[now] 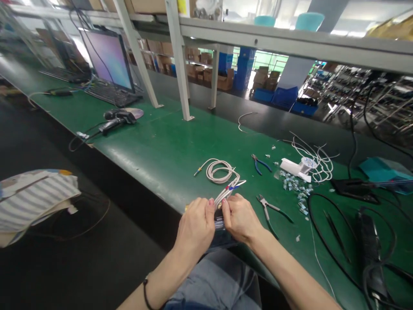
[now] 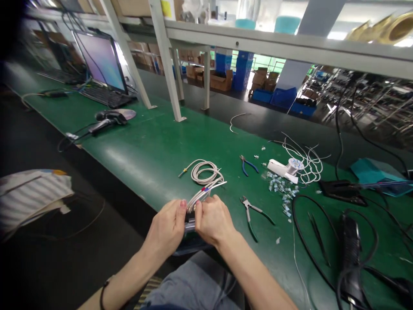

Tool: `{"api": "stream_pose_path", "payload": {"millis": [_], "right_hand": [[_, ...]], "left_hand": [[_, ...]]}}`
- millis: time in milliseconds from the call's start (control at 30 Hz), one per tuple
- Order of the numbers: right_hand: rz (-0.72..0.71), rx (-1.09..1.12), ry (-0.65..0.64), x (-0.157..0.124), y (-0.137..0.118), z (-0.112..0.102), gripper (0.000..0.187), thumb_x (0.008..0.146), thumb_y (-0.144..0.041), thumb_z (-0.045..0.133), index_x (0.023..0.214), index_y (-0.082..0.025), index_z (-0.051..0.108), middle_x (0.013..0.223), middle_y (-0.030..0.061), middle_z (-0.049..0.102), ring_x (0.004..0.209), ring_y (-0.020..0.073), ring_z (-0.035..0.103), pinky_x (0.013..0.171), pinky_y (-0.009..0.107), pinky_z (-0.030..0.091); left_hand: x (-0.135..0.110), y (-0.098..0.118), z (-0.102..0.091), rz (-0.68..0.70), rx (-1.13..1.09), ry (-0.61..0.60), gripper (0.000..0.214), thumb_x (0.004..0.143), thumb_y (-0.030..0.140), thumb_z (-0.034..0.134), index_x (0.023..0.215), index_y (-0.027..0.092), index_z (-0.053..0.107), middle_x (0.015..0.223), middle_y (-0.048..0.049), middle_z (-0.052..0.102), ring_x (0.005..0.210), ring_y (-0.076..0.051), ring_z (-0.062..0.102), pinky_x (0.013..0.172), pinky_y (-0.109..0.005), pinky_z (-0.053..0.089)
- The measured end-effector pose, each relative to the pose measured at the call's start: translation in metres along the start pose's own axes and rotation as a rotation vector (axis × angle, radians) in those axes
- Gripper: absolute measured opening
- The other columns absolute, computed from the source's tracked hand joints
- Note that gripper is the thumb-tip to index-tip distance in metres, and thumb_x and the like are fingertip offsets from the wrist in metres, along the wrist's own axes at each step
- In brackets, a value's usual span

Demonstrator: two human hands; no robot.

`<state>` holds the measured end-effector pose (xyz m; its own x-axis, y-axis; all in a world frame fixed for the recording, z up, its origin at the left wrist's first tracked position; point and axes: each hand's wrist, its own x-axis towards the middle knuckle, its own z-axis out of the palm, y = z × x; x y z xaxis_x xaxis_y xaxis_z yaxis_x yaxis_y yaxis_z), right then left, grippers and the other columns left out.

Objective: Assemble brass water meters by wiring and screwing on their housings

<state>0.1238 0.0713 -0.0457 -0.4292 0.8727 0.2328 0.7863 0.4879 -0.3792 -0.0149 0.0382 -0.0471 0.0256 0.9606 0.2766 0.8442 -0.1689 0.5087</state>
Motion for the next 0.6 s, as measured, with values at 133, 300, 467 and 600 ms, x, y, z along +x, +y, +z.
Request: {"api": "stream_pose_path", "payload": {"millis": [133,300,467,600], "right_hand": [[-0.001,0.035,-0.002,0.001,-0.001,-0.002,0.04,0.092,-0.02,0.031,0.064,-0.018,0.059,0.066,0.0057,0.062,0.064,0.0164,0.053,0.068,0.028,0.041],[0.001,0.124,0.029,0.001,-0.001,0.001,0.036,0.09,-0.016,0.033,0.066,-0.017,0.06,0.073,0.0075,0.065,0.073,0.0179,0.057,0.077,0.029,0.044],[0.032,0.233,0.053,0.004,-0.002,0.006,0.037,0.089,-0.015,0.032,0.072,-0.016,0.065,0.084,0.0099,0.067,0.085,0.0194,0.06,0.086,0.031,0.043],[0.085,0.316,0.059,0.009,0.003,0.003,0.039,0.091,-0.021,0.032,0.074,-0.013,0.067,0.084,0.0134,0.067,0.086,0.0219,0.06,0.087,0.036,0.043]], "left_hand": [[0.007,0.001,0.0,-0.021,0.01,0.0,0.038,0.096,0.027,0.023,0.067,0.02,0.047,0.071,-0.0055,0.057,0.069,-0.019,0.055,0.062,-0.031,0.04],[0.008,-0.001,0.0,-0.021,0.02,0.014,0.038,0.095,0.024,0.025,0.063,0.021,0.045,0.067,-0.0047,0.056,0.062,-0.017,0.054,0.058,-0.029,0.039],[0.012,-0.007,0.005,-0.003,0.004,0.044,0.038,0.095,0.022,0.026,0.062,0.02,0.045,0.064,-0.0036,0.054,0.061,-0.015,0.054,0.059,-0.027,0.038],[0.019,-0.01,0.009,0.015,0.019,0.075,0.037,0.094,0.022,0.028,0.061,0.02,0.045,0.063,-0.0032,0.053,0.061,-0.015,0.053,0.059,-0.027,0.038]]}}
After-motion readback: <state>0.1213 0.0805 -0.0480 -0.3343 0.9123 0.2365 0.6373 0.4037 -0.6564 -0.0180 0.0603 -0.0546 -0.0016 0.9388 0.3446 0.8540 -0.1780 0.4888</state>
